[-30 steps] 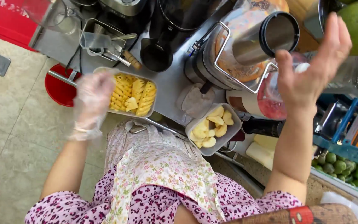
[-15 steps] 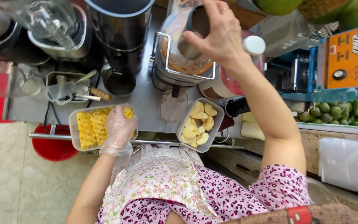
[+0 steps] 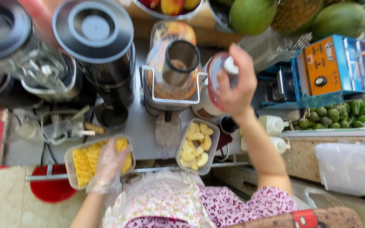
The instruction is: Preparing fruit juice by juicing pineapple and apples and scooping ice into a blender.
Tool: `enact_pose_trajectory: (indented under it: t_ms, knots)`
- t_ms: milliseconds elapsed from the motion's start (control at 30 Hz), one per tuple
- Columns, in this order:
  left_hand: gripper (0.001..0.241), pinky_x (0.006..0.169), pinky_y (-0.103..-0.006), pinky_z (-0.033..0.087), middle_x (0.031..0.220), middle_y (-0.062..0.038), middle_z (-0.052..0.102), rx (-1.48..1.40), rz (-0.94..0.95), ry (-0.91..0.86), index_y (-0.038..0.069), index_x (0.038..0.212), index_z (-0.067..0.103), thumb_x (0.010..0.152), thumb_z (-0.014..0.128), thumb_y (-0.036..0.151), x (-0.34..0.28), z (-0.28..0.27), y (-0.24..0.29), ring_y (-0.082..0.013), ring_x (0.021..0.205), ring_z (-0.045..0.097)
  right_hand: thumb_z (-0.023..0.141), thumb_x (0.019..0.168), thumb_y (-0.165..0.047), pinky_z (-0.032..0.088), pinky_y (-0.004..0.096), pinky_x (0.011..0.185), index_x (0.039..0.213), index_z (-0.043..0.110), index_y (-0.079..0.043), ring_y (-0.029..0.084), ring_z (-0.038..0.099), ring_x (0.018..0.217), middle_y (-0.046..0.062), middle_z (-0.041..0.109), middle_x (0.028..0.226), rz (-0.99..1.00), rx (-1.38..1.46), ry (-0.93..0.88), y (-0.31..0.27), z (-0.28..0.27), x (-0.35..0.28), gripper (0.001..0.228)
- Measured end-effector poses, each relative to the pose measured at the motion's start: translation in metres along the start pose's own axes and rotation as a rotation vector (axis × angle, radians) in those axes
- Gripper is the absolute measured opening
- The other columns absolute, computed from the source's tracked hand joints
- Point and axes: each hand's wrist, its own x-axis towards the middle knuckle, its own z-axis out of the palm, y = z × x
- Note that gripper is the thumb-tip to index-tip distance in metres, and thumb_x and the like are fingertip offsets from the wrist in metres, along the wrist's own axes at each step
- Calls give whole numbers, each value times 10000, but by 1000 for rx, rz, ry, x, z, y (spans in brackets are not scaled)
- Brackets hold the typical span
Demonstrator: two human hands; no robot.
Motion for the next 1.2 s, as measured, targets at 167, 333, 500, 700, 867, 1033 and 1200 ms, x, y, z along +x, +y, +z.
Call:
enact_pose_trajectory:
  t_ms: [167,333,500,700,867,1033,1200]
  knots:
    - [735,924,-413,500,1131,-245,696,-22,-105,-61,2,1394,537,816,770,390,-6,-14,2,-350,1039,668,652,1007,-66,479,382,1092,1406,533,15,308,585,1280,191,581,1411,267,-47,274,30,5,-141,425]
    - [726,931,-396,520,1161,-184,719,-114,-241,-73,106,1451,526,824,764,385,-1,-62,80,-298,1055,689,655,999,-84,435,409,1088,1476,429,22,307,534,1294,195,525,1425,770,-182,555,95,17,-310,538]
    - [567,886,-387,632,998,-107,708,-859,163,-225,121,1409,581,859,719,127,-2,-122,170,-216,940,720,801,793,-213,445,432,1002,1507,340,53,337,524,1253,258,443,1482,1092,-136,341,158,22,-408,890]
    - [527,1055,-312,521,1220,-25,582,-1124,721,-44,83,1403,485,948,724,-29,52,-116,259,-133,1131,599,897,717,-279,403,448,1109,1521,382,48,386,510,1296,263,488,1472,1128,-126,222,203,41,-414,1010]
    - [538,1145,-352,484,1376,-85,562,-943,855,68,71,1444,477,974,727,0,101,-98,304,-189,1273,573,905,653,-297,388,436,1113,1525,350,55,362,503,1313,250,494,1457,1071,-40,316,228,55,-412,1092]
    - [534,1221,-350,441,1557,-139,532,-859,919,118,51,1472,480,992,705,-12,121,-83,315,-219,1411,543,914,628,-298,382,438,1107,1515,367,52,344,508,1311,240,508,1451,1149,-65,342,246,57,-418,1100]
    - [550,1203,-334,438,1512,-139,580,-715,978,112,24,1449,493,961,741,-26,128,-82,320,-213,1386,581,949,624,-284,392,425,1080,1471,424,60,343,524,1257,243,549,1396,1242,-171,344,260,58,-428,1054]
